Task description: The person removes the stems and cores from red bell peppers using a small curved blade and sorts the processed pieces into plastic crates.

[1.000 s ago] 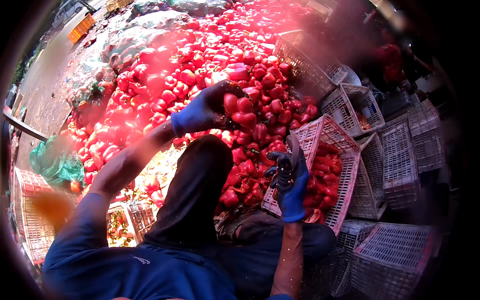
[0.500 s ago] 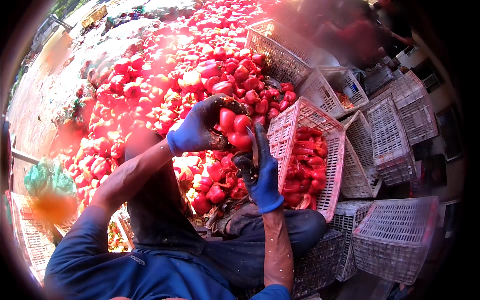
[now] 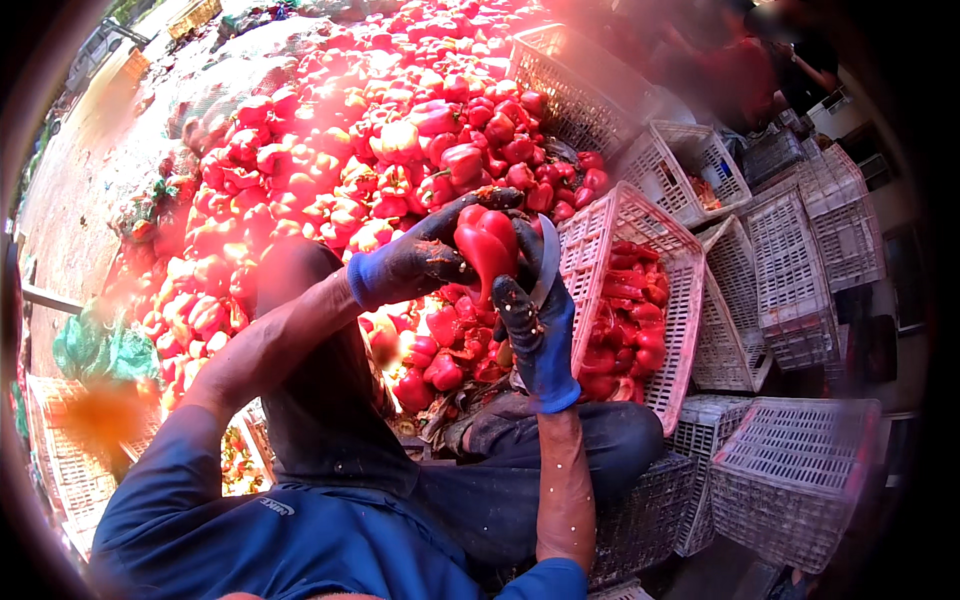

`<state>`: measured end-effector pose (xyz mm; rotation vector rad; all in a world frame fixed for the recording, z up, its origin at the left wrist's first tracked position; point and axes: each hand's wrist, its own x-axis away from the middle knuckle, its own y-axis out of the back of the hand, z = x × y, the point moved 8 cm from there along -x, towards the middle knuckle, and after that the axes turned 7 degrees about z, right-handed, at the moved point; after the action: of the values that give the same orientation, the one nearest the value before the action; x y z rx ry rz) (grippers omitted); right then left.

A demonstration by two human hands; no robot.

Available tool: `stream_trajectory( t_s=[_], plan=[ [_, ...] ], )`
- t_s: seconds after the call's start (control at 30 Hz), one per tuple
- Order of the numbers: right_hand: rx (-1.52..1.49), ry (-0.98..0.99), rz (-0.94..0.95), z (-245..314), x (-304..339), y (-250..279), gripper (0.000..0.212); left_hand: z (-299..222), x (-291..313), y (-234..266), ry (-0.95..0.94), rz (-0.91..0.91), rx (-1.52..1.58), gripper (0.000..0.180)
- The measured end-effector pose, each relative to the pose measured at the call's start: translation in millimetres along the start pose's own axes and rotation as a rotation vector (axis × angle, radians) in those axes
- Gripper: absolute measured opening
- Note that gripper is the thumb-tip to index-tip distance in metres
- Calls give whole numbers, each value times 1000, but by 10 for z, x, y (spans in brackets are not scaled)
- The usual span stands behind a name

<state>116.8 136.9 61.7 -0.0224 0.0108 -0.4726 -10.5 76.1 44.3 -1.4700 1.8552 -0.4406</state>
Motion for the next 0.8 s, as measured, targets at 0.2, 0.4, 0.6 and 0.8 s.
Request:
stream_trajectory(
  t_s=[0.2,0.4,0.6,0.8],
  plan=[
    [470,372,-107,11,60,84,86,-31,-49,31,-10,-125,-846,101],
    [269,221,-191,-164,48,209,48,-106,20,67,-80,-339,-1128,93],
    [442,341,-167,36,116,124,51,236,-31,169,145,-306,-621,80],
    [539,358,-131,-76,22,53,64,275,21,314,90,-396,-375,61]
  ],
)
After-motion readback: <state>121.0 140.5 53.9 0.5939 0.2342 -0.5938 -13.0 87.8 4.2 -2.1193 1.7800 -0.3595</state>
